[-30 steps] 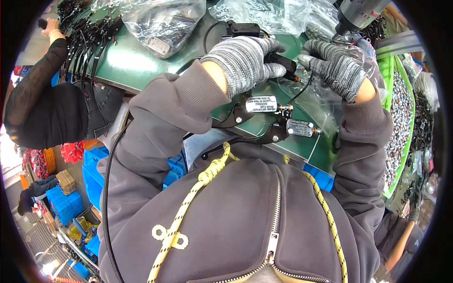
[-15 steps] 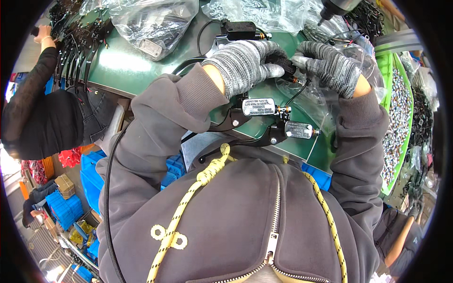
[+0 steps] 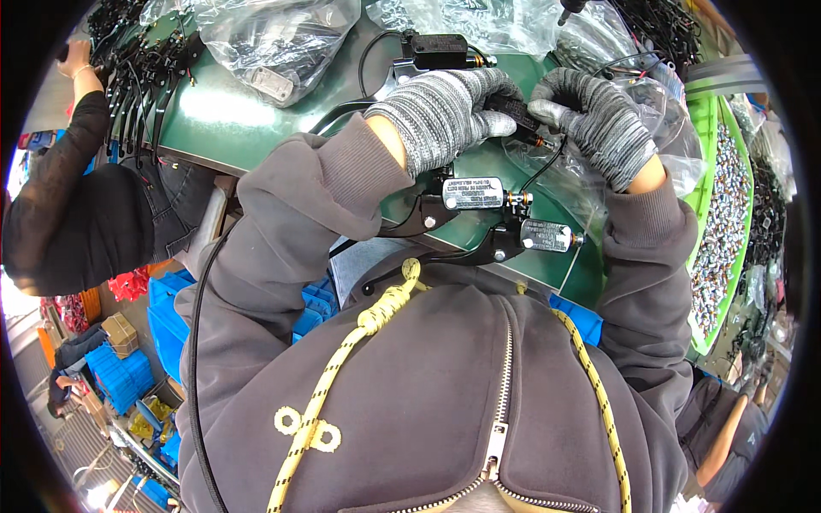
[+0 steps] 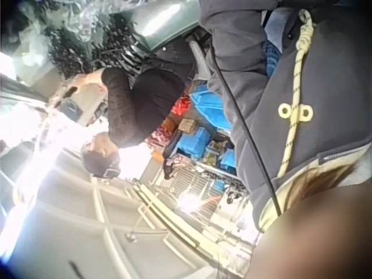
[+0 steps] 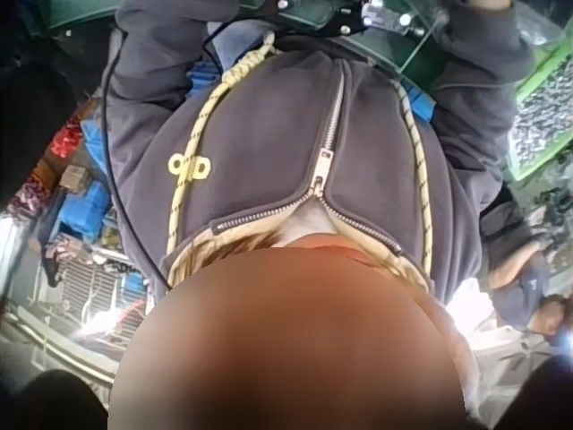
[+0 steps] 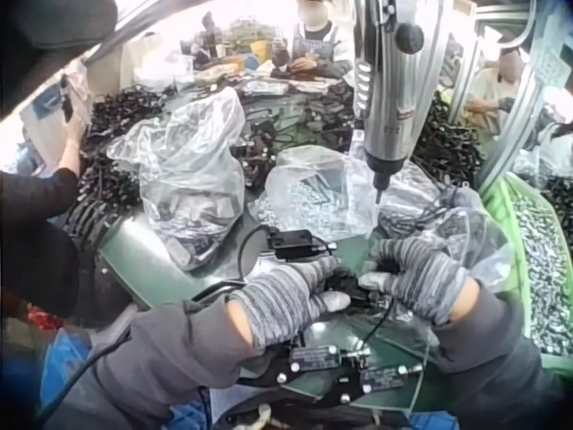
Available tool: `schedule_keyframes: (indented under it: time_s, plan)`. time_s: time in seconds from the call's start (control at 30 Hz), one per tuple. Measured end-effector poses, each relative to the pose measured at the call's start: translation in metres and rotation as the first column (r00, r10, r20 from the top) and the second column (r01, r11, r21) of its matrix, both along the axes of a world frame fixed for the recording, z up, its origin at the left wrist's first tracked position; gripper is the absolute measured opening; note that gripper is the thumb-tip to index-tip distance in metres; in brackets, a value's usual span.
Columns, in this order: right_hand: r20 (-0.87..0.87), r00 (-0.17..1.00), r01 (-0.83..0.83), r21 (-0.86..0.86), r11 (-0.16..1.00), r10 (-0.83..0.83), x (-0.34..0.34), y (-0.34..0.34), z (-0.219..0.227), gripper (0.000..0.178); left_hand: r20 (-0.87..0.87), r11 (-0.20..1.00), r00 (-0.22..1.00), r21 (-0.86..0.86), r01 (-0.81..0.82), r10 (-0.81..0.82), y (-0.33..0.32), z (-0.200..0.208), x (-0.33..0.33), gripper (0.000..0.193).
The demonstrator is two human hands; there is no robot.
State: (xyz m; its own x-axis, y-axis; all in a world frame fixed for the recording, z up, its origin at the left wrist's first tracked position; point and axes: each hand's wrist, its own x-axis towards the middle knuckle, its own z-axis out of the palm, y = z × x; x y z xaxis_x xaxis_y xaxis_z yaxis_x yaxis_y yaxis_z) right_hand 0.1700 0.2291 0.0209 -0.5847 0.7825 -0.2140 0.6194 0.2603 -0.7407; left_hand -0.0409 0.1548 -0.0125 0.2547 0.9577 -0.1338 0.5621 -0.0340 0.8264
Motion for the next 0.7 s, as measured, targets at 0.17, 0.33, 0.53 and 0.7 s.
schedule_keyframes:
  time_s: [0.17, 0.33, 0.53, 0.7]
  plan:
    - [-0.023, 1.0, -0.008, 0.086, 0.996, 0.01, -0.003, -0.003, -0.005, 0.026, 0.036, 1.0, 0.999, -0.002, -0.019, 0.019, 0.0, 0.0, 0.001, 0.037]
    - [-0.1, 0.995, 0.001, 0.129, 0.992, 0.012, 0.001, -0.004, -0.014, 0.026, 0.046, 1.0, 0.999, -0.016, -0.025, 0.026, 0.0, -0.001, 0.001, 0.036]
    - [-0.117, 0.993, 0.0, 0.124, 0.992, 0.015, 0.002, -0.005, -0.014, 0.024, 0.038, 1.0, 0.999, -0.002, -0.027, 0.027, -0.001, 0.002, 0.003, 0.037]
    - [0.065, 0.998, 0.002, 0.285, 0.959, -0.022, -0.011, -0.015, -0.007, 0.02, -0.013, 0.998, 0.999, 0.056, -0.032, 0.033, -0.003, -0.002, 0.0, 0.036]
